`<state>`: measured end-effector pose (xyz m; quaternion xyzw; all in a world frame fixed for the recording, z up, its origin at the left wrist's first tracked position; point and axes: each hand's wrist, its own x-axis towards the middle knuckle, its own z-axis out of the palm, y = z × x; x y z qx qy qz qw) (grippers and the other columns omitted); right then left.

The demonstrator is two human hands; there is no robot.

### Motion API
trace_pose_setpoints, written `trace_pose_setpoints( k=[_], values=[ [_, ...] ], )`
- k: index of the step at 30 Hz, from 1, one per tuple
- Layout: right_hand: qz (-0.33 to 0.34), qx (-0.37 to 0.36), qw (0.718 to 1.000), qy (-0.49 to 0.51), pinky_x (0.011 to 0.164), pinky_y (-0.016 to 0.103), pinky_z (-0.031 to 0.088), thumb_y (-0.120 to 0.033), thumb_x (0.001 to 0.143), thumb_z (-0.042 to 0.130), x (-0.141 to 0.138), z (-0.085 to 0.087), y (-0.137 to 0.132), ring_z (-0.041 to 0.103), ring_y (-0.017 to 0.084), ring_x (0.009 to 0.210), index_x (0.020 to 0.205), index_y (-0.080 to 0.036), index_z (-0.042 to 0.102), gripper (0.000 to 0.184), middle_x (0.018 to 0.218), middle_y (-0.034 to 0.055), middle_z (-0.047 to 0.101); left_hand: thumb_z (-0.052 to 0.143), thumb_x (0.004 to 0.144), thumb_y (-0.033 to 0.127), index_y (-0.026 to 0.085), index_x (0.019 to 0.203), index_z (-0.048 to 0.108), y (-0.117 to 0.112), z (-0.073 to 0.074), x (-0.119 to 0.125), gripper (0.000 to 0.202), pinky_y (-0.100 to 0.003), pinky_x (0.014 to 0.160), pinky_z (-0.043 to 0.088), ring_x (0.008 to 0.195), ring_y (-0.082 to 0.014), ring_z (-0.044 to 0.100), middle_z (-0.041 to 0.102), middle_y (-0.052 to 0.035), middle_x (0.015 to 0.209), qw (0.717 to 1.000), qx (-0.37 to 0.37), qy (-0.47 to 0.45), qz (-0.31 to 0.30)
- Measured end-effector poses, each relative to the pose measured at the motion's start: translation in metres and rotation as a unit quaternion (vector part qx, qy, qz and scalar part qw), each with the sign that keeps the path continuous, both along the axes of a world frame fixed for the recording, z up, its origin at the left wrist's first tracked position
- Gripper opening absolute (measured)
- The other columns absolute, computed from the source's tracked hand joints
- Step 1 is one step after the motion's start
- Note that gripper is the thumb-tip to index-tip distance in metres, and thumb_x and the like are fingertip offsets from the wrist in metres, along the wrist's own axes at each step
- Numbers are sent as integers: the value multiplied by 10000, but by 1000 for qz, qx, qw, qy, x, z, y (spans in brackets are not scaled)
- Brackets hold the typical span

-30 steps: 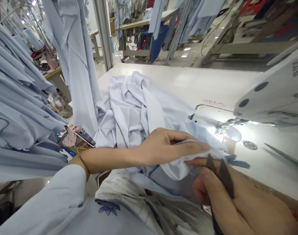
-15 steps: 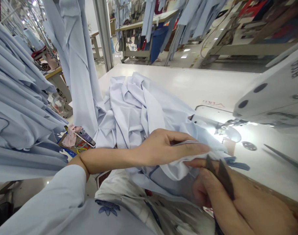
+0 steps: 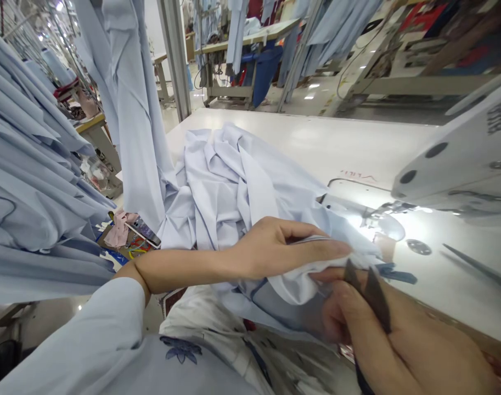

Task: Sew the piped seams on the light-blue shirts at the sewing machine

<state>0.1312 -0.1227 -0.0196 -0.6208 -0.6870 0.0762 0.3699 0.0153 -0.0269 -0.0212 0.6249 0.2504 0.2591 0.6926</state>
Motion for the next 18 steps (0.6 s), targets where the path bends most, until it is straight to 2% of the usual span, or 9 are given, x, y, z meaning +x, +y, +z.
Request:
trace_pose_setpoints(
  k=[7,13,18],
  values=[
    [-14,26,999,-40,286,210,309,-292,874,309,0,-1,0,419,119,270,648,-258,425,256,373,-81,414,584,748,447,130,634,569,-1,3,1,337,-214,524,314,576,-76,400,434,24,565,999,-39,12,4],
    [-5,27,998,-52,281,221,301,-291,879,299,0,-1,-1,407,127,262,669,-262,426,248,363,-85,397,574,759,361,134,707,597,-1,0,2,234,-223,592,350,639,-83,456,525,12,660,999,-34,-22,8],
    [0,12,999,-36,313,205,343,-294,881,328,2,-5,-3,454,125,306,699,-264,455,224,400,-79,444,584,750,348,139,705,603,-1,0,1,215,-222,604,357,672,-91,474,547,9,693,999,-38,-14,12]
  ],
)
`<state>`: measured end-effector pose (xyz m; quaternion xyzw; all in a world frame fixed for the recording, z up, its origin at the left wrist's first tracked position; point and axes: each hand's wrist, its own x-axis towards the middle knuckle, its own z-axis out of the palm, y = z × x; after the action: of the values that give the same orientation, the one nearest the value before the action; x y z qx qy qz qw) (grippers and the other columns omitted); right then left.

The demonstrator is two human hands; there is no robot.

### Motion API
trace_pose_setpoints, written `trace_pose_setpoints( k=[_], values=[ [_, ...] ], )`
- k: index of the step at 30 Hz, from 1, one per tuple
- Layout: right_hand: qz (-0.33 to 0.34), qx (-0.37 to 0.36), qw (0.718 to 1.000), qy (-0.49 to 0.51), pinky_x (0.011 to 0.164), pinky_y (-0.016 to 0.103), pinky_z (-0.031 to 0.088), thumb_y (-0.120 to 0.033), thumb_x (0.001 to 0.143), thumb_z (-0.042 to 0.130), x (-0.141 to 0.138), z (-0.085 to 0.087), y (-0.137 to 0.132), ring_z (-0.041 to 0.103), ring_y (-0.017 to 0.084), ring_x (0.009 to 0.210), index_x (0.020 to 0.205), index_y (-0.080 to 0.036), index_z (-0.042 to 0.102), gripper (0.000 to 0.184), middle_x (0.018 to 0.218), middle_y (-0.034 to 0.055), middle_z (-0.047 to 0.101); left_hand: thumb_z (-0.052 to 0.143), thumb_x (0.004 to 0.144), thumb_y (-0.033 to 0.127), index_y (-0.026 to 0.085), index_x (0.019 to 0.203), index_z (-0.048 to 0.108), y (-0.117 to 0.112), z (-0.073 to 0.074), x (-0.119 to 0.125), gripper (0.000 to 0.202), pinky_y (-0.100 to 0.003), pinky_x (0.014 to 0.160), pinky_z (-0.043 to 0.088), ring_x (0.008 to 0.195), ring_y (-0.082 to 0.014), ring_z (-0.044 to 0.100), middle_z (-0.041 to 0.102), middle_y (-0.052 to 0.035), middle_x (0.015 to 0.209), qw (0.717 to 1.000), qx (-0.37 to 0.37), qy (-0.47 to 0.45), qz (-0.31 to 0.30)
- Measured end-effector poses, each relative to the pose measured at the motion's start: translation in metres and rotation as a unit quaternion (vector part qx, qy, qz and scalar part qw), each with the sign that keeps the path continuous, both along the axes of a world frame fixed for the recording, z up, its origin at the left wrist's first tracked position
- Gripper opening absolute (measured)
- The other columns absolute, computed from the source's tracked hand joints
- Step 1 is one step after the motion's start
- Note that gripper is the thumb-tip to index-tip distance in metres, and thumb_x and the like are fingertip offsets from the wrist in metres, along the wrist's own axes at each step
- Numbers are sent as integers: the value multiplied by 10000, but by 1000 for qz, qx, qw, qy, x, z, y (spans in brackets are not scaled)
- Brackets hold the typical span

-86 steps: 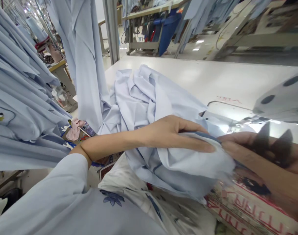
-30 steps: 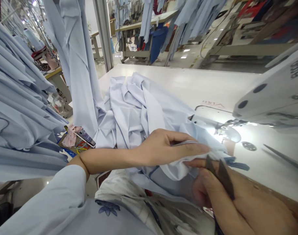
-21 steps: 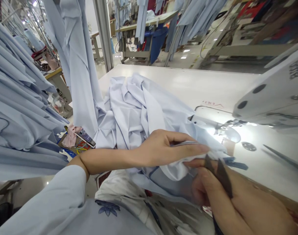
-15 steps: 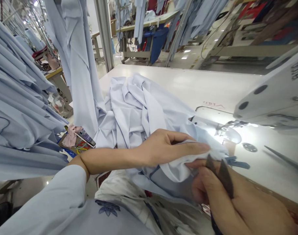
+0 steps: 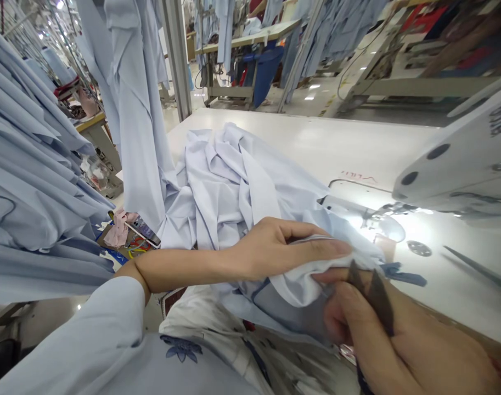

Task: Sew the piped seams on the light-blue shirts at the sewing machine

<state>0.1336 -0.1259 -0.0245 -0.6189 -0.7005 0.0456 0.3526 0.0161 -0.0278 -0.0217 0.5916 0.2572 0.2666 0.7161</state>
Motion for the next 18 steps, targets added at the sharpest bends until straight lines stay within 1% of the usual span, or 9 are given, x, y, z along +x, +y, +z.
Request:
trace_pose_setpoints(
  k=[4,6,8,11,15,18],
  values=[
    [18,-6,1000,0,305,191,337,-285,881,320,1,1,0,443,115,296,729,-265,462,209,396,-88,438,584,748,345,135,724,610,1,0,-1,212,-231,608,361,670,-97,482,557,-1,702,1000,4,0,0],
    [15,-5,1000,6,305,194,331,-296,883,318,1,1,0,433,117,295,745,-269,469,207,389,-92,419,580,750,339,131,733,613,1,0,-1,212,-231,616,362,677,-98,488,563,-6,713,1000,7,-1,-1],
    [7,-6,1000,14,322,200,337,-312,888,324,1,-1,-1,447,121,315,748,-274,479,213,406,-87,433,573,755,324,130,728,613,1,0,-1,200,-230,635,368,698,-99,496,571,-10,730,1000,11,-7,-1],
    [0,-6,1000,25,346,205,347,-321,893,334,3,-6,-3,486,125,359,701,-276,471,240,440,-76,468,573,752,318,130,721,613,1,-1,-1,194,-231,654,378,707,-103,506,578,-13,732,1000,18,-16,-3],
    [2,-8,1000,18,323,211,320,-313,892,335,4,-5,-3,434,123,312,662,-272,454,262,404,-81,429,574,749,356,127,726,616,2,-3,0,235,-236,624,376,664,-103,496,561,-12,690,999,37,-14,-6],
    [16,-2,1000,5,323,202,340,-305,895,318,3,-3,-2,490,126,344,690,-279,461,251,409,-82,446,571,750,350,124,720,612,2,-4,0,232,-233,621,372,666,-101,493,557,-12,690,999,42,-24,-4]
  ],
)
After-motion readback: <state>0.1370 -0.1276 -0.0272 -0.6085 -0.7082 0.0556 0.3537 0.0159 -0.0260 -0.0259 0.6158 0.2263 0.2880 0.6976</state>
